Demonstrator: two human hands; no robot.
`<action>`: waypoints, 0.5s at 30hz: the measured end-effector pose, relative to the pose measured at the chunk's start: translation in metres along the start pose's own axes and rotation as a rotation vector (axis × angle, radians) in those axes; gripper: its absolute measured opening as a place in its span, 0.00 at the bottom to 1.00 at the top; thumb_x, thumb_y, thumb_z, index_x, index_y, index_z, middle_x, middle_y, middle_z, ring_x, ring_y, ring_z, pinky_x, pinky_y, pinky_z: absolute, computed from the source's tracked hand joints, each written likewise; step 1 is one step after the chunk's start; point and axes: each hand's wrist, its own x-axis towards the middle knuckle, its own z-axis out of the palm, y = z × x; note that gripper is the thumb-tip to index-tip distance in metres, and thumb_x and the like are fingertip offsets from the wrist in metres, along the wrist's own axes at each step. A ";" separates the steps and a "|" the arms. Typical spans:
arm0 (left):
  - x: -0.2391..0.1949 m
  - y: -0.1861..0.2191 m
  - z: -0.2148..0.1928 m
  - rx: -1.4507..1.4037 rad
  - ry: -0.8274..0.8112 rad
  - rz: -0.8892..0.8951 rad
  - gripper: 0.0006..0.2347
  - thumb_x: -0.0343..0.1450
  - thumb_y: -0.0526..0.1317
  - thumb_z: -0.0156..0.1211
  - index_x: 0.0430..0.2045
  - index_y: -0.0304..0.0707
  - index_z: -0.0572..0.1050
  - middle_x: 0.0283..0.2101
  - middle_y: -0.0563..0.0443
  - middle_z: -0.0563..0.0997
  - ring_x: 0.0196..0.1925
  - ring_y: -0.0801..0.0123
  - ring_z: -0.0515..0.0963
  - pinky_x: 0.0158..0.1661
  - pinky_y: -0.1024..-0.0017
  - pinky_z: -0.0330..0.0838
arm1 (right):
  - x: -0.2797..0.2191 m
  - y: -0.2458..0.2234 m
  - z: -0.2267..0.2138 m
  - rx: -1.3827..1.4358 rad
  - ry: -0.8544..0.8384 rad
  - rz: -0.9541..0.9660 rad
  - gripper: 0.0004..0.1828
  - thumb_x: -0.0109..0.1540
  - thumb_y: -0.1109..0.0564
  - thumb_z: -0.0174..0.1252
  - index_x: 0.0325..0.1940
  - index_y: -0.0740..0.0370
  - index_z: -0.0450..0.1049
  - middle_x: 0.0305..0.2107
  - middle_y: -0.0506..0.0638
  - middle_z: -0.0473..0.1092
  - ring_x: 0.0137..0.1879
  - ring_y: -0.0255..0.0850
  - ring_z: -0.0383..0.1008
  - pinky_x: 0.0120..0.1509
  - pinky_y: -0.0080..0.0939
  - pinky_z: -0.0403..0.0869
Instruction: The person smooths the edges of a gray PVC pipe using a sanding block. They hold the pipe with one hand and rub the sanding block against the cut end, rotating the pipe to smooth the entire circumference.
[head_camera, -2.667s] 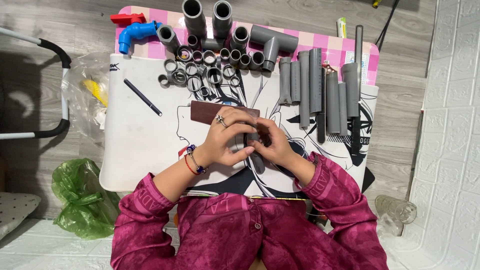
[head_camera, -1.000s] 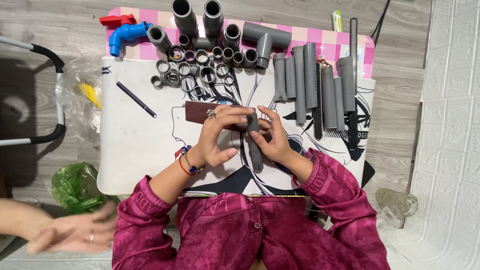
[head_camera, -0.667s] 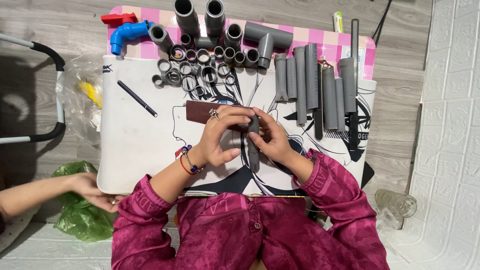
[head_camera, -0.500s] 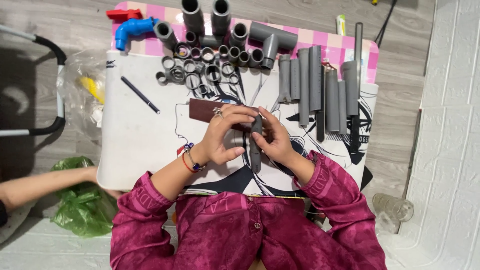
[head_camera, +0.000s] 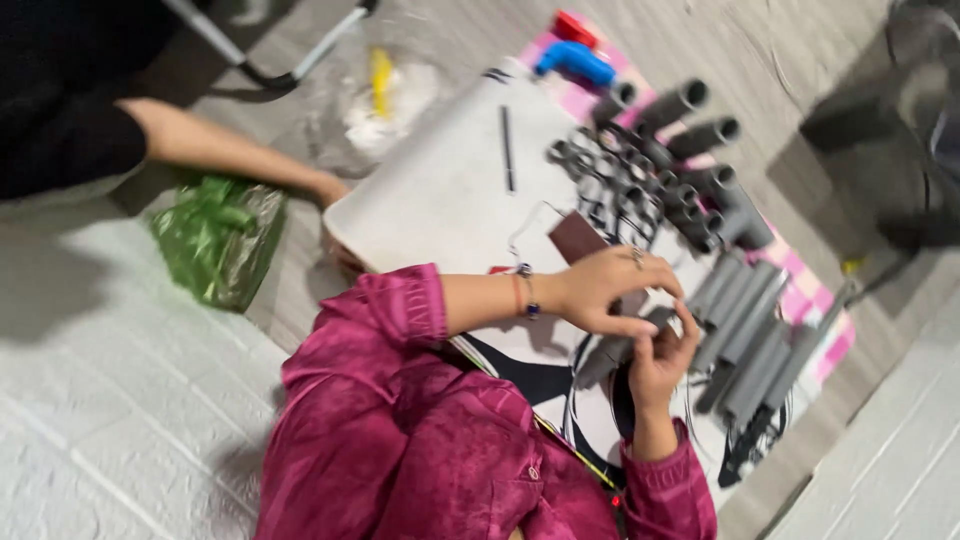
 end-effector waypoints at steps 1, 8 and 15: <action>-0.002 -0.001 0.000 0.027 0.031 0.000 0.17 0.65 0.55 0.47 0.41 0.47 0.65 0.37 0.54 0.72 0.38 0.65 0.74 0.39 0.67 0.63 | 0.005 -0.006 0.003 0.007 -0.040 -0.009 0.31 0.57 0.59 0.49 0.61 0.64 0.46 0.34 0.57 0.65 0.40 0.42 0.68 0.42 0.39 0.69; -0.006 0.003 0.001 0.172 0.007 0.034 0.15 0.64 0.53 0.45 0.37 0.48 0.65 0.35 0.56 0.73 0.33 0.68 0.73 0.39 0.70 0.62 | 0.015 -0.037 0.021 -0.216 0.048 -0.107 0.27 0.58 0.58 0.47 0.59 0.63 0.47 0.43 0.60 0.59 0.37 0.42 0.65 0.40 0.35 0.67; -0.013 -0.001 0.013 0.324 -0.090 0.029 0.16 0.61 0.51 0.46 0.37 0.45 0.64 0.35 0.56 0.72 0.27 0.66 0.70 0.39 0.71 0.58 | 0.011 -0.045 0.029 -0.352 0.097 -0.156 0.29 0.60 0.45 0.43 0.59 0.61 0.46 0.50 0.61 0.53 0.46 0.45 0.60 0.44 0.36 0.64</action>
